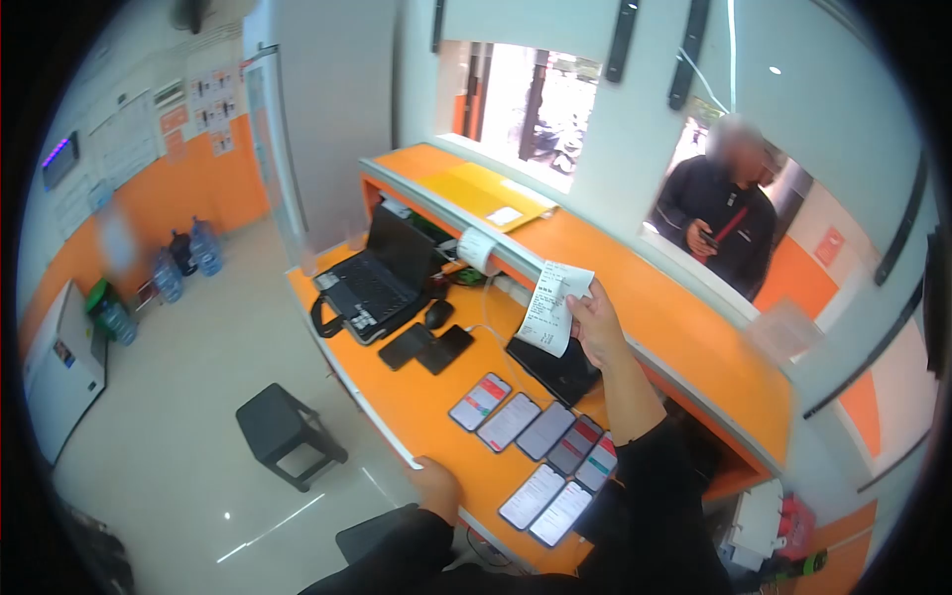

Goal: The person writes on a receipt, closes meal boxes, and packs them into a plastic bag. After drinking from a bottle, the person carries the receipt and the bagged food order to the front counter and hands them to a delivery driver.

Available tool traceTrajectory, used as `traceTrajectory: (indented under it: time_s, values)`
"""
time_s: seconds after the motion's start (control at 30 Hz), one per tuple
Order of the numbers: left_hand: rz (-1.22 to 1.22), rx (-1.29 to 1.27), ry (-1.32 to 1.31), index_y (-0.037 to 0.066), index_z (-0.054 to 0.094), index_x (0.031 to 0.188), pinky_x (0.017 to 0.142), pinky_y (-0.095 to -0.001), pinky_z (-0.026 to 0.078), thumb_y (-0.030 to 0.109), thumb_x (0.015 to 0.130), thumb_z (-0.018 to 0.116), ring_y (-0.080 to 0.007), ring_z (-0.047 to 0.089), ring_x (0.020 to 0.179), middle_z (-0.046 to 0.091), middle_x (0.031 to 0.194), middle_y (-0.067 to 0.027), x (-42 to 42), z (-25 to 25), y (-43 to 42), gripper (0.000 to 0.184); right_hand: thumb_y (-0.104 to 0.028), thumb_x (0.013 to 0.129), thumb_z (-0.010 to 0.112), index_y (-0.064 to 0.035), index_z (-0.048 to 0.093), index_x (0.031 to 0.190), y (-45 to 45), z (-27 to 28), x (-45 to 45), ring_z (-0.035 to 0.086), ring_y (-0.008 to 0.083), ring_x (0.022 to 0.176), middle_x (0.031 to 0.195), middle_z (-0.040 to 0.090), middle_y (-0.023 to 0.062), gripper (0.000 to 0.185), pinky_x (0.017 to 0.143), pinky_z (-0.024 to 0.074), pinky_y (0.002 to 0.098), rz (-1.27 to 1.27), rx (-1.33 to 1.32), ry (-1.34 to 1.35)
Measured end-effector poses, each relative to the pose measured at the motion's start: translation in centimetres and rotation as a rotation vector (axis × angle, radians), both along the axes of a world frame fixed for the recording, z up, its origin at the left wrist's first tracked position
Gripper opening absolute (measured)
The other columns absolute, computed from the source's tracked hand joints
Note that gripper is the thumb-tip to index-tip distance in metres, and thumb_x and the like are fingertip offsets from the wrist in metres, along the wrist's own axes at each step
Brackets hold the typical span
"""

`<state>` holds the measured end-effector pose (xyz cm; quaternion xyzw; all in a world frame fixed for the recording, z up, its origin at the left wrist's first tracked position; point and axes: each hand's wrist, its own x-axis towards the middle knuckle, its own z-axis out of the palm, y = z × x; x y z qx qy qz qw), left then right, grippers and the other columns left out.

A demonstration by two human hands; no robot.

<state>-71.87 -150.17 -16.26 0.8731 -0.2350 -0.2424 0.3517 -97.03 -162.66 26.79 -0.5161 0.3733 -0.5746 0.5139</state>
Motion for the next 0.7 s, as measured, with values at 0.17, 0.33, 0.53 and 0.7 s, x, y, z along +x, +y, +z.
traceTrajectory:
  time_s: [0.17,0.33,0.53,0.7]
  values:
    - [0.035,-0.152,0.178,0.001,0.053,0.124,0.097,-0.0373,0.044,0.038,0.102,0.037,-0.0325,0.054,0.12,0.056,0.131,-0.0197,0.0,2.7,0.4,0.046,-0.009,0.099,0.053,-0.0115,0.034,0.144,5.3,5.3,-5.9,0.068,0.0162,0.095,0.108,0.068,0.0107,0.049,0.077,0.0573,0.0325,-0.104,-0.009,0.044]
    - [-0.124,-0.062,0.053,-0.002,0.054,0.12,0.095,-0.0399,0.046,0.042,0.101,0.035,-0.0364,0.055,0.119,0.056,0.13,-0.0227,0.9,1.0,0.5,0.051,-0.01,0.099,0.056,-0.0101,0.033,0.145,7.3,5.7,-13.5,0.067,0.0157,0.096,0.109,0.068,0.0096,0.051,0.079,0.0562,0.0319,-0.206,-0.004,0.091]
    - [0.231,-0.19,0.177,-0.012,0.05,0.121,0.093,-0.0485,0.047,0.041,0.099,0.038,-0.0471,0.06,0.106,0.059,0.118,-0.0348,-1.2,12.1,1.7,0.059,-0.003,0.096,0.056,-0.0092,0.028,0.146,4.5,-0.3,-25.1,0.063,0.0206,0.106,0.117,0.062,0.0129,0.058,0.08,0.0578,0.0356,-0.334,0.06,0.206]
    - [0.27,-0.184,0.133,-0.012,0.049,0.122,0.089,-0.0482,0.049,0.042,0.097,0.04,-0.0477,0.061,0.106,0.06,0.117,-0.0352,-1.1,11.5,1.3,0.06,0.003,0.092,0.057,-0.009,0.023,0.148,1.7,-2.4,-27.5,0.061,0.0249,0.107,0.121,0.058,0.0142,0.066,0.081,0.0593,0.0414,-0.461,0.023,0.259]
